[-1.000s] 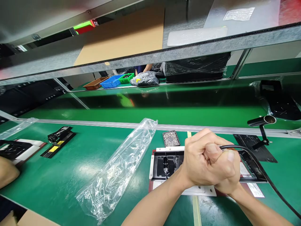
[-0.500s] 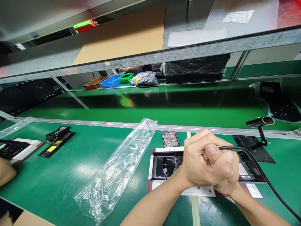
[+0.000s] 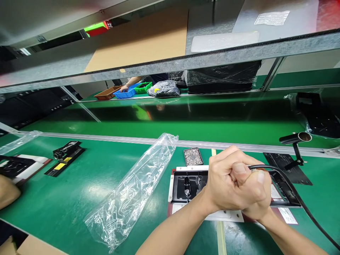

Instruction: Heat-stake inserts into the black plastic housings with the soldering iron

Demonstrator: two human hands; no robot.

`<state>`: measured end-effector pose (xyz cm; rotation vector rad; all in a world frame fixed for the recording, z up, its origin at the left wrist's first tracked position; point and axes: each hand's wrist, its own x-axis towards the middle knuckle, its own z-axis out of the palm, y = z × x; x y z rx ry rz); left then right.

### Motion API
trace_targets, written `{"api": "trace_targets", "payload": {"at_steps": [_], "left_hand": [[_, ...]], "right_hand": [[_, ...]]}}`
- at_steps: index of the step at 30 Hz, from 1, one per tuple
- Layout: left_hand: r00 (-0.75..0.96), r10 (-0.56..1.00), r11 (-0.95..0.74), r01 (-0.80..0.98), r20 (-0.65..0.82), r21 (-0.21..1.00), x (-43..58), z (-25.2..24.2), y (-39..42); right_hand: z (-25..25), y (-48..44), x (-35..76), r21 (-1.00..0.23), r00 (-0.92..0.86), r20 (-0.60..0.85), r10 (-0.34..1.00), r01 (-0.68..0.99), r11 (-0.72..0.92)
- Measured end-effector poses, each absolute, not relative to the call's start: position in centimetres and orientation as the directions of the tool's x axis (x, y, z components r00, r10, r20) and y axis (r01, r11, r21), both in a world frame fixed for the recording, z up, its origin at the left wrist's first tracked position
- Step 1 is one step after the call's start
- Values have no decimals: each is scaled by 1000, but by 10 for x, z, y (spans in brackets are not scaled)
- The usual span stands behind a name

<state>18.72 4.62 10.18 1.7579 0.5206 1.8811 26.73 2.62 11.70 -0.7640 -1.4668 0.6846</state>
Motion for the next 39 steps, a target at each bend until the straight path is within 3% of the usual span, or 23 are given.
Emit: {"api": "trace_targets", "payload": {"at_steps": [9,39], "left_hand": [[-27,622,-782,-73,783,619,187,105,44],[-43,622,-779,-130,782,613,189,99,44]], "right_hand": [[120,27,267,-727,-20,684,729,72,683],[104,23,270,-770,14,637,771,67,634]]}}
